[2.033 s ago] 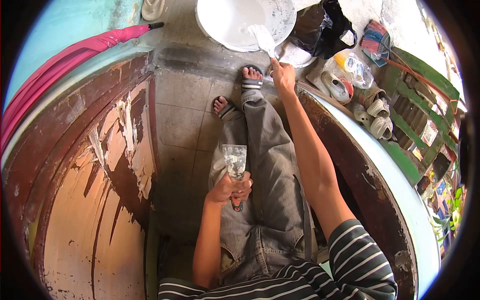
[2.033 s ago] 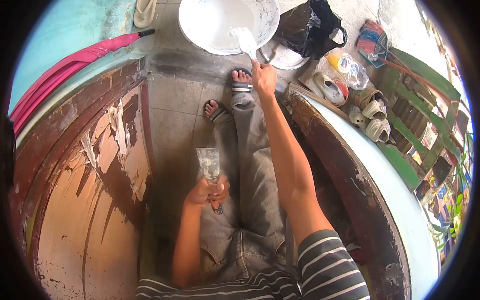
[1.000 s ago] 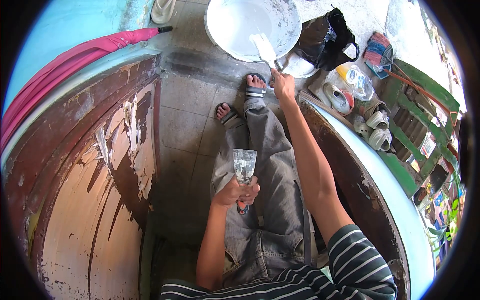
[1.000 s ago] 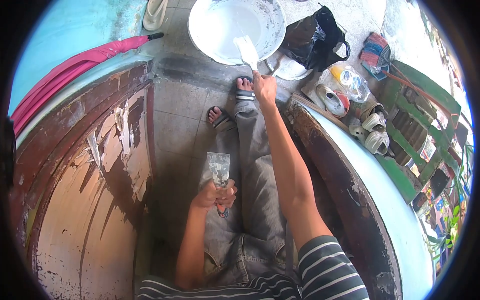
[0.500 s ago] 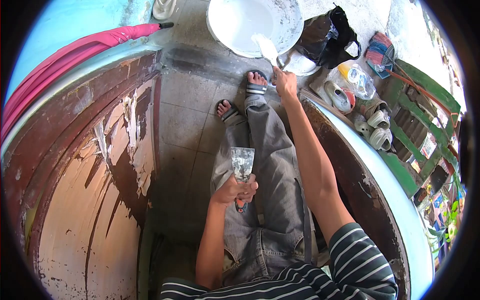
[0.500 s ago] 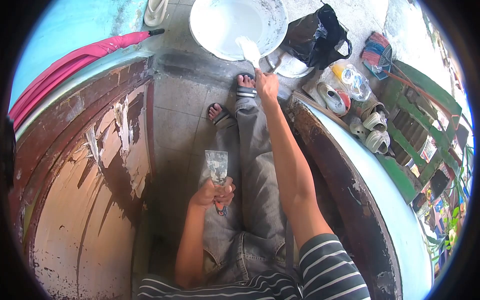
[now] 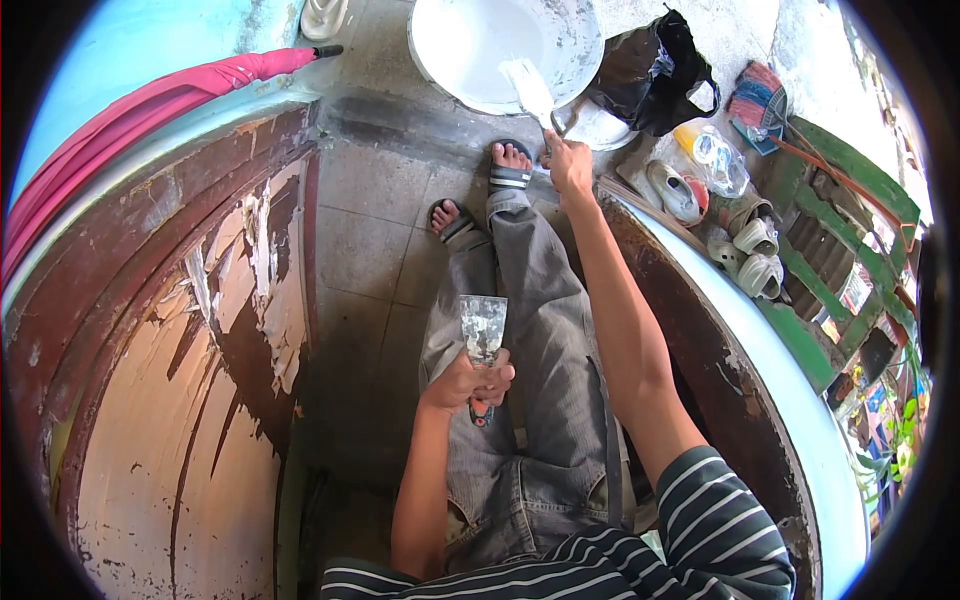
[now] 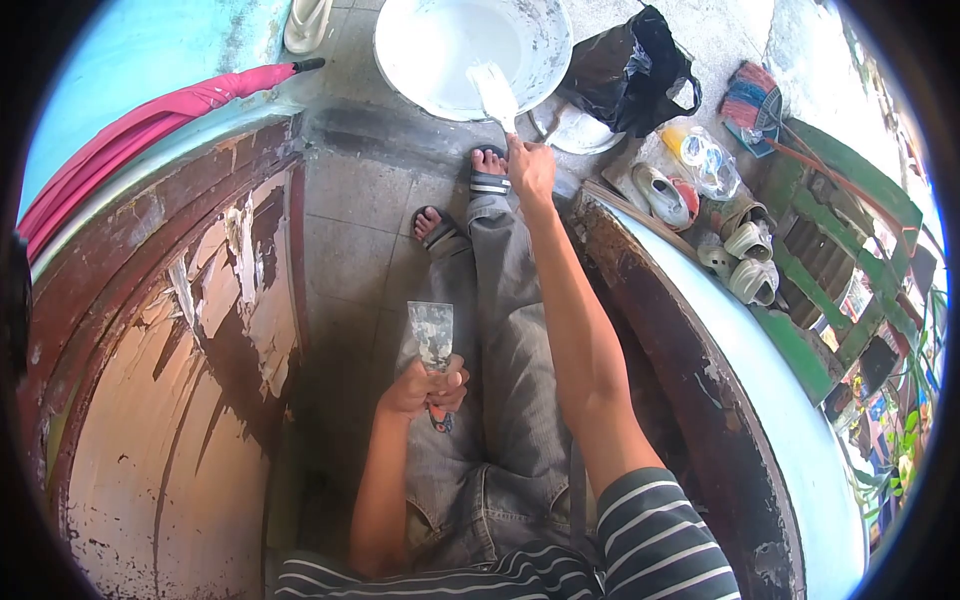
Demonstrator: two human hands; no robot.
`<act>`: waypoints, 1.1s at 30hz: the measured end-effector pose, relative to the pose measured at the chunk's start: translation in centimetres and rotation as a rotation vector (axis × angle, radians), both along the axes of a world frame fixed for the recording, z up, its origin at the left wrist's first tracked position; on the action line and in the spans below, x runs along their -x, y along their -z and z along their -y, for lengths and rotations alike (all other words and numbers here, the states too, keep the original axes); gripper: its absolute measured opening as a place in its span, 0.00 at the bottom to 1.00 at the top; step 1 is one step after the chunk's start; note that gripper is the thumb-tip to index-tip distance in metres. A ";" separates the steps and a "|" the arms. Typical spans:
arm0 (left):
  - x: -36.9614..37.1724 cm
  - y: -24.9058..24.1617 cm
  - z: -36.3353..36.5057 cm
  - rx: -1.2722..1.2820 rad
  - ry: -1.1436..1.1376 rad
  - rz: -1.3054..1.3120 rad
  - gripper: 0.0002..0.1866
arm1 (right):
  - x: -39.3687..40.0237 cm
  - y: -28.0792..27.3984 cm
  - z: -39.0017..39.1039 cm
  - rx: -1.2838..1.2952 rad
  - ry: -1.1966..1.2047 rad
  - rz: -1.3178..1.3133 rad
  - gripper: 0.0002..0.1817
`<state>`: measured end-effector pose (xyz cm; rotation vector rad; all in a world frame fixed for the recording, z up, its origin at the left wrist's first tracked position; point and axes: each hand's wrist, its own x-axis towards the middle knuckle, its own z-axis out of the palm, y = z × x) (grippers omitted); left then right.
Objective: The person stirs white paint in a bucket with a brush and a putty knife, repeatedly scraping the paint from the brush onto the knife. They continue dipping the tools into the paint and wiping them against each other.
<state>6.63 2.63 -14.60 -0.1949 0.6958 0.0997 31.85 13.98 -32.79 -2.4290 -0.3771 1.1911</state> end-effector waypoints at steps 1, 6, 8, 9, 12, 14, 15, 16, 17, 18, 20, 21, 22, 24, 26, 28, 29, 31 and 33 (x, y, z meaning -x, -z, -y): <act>0.0 0.0 -0.1 0.004 0.005 -0.016 0.20 | -0.1 0.0 0.0 0.001 -0.001 -0.002 0.23; 0.1 0.2 0.3 0.029 -0.033 -0.033 0.21 | -0.3 0.2 0.3 -0.029 -0.011 0.007 0.24; 0.2 0.2 0.3 0.035 0.013 -0.026 0.21 | -0.4 0.7 0.6 0.005 -0.010 -0.009 0.24; 0.1 0.2 0.3 0.035 0.015 -0.023 0.21 | -0.6 0.6 0.5 0.032 -0.007 -0.020 0.24; -0.1 0.1 0.1 0.009 -0.005 -0.015 0.21 | -0.8 0.6 0.7 -0.067 -0.024 -0.005 0.23; -0.2 0.1 -0.2 0.002 -0.006 -0.017 0.21 | -0.9 0.9 1.1 -0.025 0.003 -0.024 0.23; -0.2 0.0 -0.4 0.004 -0.004 -0.019 0.21 | -0.9 0.8 1.3 0.016 0.035 -0.040 0.23; -0.5 0.1 -0.8 -0.011 0.005 -0.049 0.20 | -1.0 0.7 1.3 0.016 0.036 -0.040 0.23; -0.8 0.4 -1.3 -0.029 0.014 -0.079 0.20 | -1.1 0.7 1.2 0.026 0.033 -0.055 0.22; -1.2 1.0 -1.9 -0.034 0.017 -0.079 0.20 | -1.2 0.5 0.9 0.034 0.029 -0.071 0.22; -2.3 2.6 -3.3 -0.074 -0.017 -0.361 0.18 | -1.3 -0.1 0.9 0.025 0.043 -0.110 0.22; -2.7 4.0 -4.2 -0.110 -0.114 -0.414 0.17 | -1.3 -0.3 0.9 0.018 0.057 -0.150 0.22; -3.1 5.5 -5.4 -0.149 -0.210 -0.467 0.16 | -1.5 0.0 1.2 0.017 0.063 -0.155 0.22; -3.7 8.2 -8.8 -0.185 -0.287 -0.611 0.14 | -1.7 1.1 1.9 -0.017 0.007 -0.136 0.22; -3.2 11.7 -12.0 -0.268 -0.335 -0.681 0.12 | -1.4 0.8 2.0 -0.025 0.025 -0.160 0.23; -4.0 13.5 -16.3 -0.347 -0.267 -0.905 0.14 | -1.5 0.7 2.1 -0.038 0.039 -0.180 0.23; -4.4 14.0 -18.2 -0.363 -0.246 -0.947 0.16 | -1.5 1.0 2.1 -0.019 0.004 -0.147 0.25; -4.7 15.6 -21.4 -0.391 -0.210 -0.988 0.19 | -1.4 0.8 1.8 0.024 0.010 -0.145 0.27; -5.1 18.0 -24.0 -0.388 -0.191 -1.031 0.19 | -1.5 0.0 1.8 0.004 -0.001 -0.155 0.27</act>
